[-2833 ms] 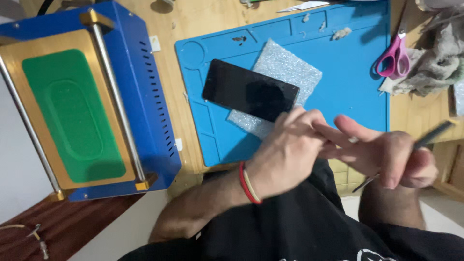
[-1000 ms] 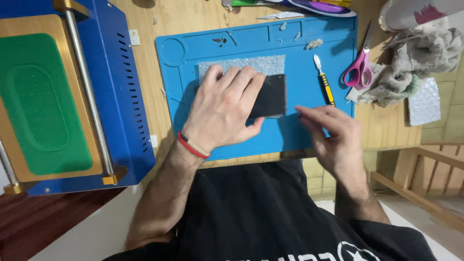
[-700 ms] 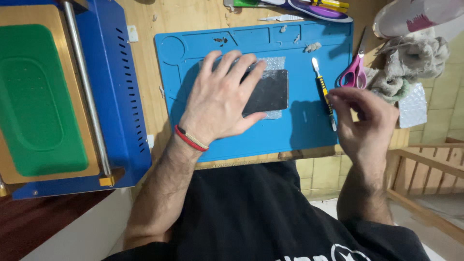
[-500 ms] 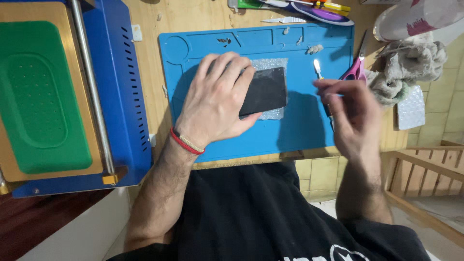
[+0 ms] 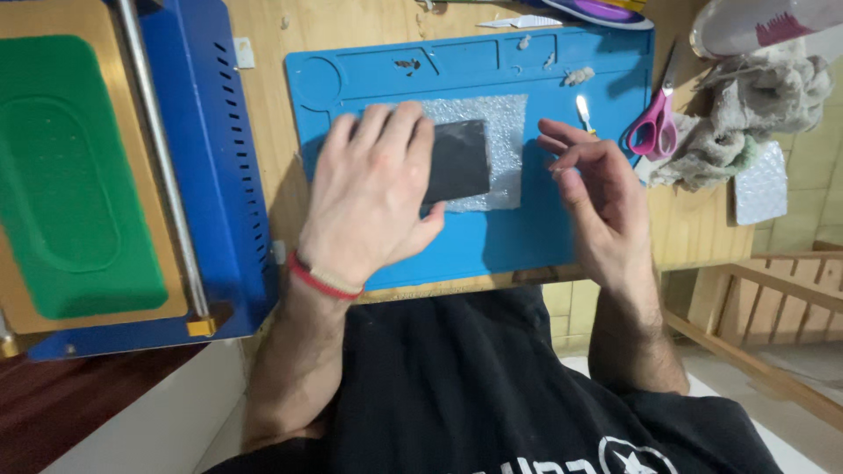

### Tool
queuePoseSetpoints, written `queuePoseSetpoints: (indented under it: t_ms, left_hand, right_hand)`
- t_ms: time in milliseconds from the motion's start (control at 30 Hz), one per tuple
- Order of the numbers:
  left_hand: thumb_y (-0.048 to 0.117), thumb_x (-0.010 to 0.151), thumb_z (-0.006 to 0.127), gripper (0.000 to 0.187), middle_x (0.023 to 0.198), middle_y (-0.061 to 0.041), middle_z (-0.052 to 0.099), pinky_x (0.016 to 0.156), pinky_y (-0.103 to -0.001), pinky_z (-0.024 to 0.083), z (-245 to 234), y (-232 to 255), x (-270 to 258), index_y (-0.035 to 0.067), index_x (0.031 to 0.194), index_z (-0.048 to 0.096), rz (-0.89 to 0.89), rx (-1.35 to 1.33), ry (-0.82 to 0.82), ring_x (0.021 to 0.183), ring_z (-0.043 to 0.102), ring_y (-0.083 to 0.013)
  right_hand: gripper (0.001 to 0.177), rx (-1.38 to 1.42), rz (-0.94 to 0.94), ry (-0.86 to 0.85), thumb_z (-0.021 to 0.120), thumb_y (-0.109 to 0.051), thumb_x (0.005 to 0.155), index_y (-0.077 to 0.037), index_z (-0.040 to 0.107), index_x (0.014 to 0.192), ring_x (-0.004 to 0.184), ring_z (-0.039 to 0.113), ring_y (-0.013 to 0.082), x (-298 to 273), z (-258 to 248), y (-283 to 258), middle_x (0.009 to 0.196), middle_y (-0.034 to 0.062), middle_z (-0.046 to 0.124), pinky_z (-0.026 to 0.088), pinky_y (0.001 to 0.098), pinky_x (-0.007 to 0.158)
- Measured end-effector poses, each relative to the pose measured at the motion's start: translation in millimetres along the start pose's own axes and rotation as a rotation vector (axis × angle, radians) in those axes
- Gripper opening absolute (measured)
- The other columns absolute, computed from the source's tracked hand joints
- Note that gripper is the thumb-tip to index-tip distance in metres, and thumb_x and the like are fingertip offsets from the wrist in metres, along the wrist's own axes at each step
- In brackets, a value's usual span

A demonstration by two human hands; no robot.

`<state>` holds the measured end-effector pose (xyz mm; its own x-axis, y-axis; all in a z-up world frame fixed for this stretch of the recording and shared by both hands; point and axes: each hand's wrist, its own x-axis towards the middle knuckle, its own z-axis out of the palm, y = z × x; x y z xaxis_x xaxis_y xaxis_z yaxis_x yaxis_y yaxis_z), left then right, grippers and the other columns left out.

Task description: The person uses a yellow and black screwdriver to pry and scrape the edge of a black smartphone screen. They work on the device while it rests on a piece of bubble wrap on a blue mat, occasionally lifting the phone to inspect the edges.

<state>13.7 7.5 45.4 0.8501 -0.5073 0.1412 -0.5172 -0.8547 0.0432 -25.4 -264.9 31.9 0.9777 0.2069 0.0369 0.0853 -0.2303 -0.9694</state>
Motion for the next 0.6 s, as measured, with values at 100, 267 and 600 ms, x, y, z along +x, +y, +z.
queuePoseSetpoints:
  t_ms: [100, 267, 600]
  left_hand:
    - [0.06, 0.079, 0.087, 0.078, 0.132, -0.011, 0.067, 0.099, -0.044, 0.049, 18, 5, 16, 0.003, 0.129, 0.07, 0.086, -0.12, 0.072, 0.117, 0.06, -0.0294]
    - [0.08, 0.083, 0.092, 0.1, 0.146, -0.016, 0.061, 0.11, -0.051, 0.048, 36, 4, 19, 0.011, 0.151, 0.067, 0.154, -0.204, 0.091, 0.137, 0.055, -0.0369]
    - [0.076, 0.096, 0.087, 0.093, 0.153, -0.014, 0.066, 0.121, -0.063, 0.047, 35, 29, -19, 0.008, 0.155, 0.064, 0.084, -0.215, 0.223, 0.145, 0.058, -0.0394]
  right_hand:
    - [0.015, 0.05, 0.096, 0.024, 0.049, -0.023, 0.121, -0.009, 0.052, 0.118, 0.148, 0.065, 0.0418, -3, -6, 0, 0.162, 0.0281, 0.056, 0.054, 0.0427, 0.121]
    - [0.005, -0.158, -0.008, 0.07, 0.069, -0.003, 0.115, 0.002, 0.069, 0.117, 0.129, 0.07, 0.0309, 0, -13, 4, 0.127, 0.0221, 0.072, 0.061, 0.0353, 0.109]
    - [0.013, -0.863, -0.402, 0.201, 0.097, 0.015, 0.114, 0.005, 0.089, 0.111, 0.085, 0.07, 0.0264, 57, -60, 44, 0.101, 0.0161, 0.08, 0.054, 0.0375, 0.073]
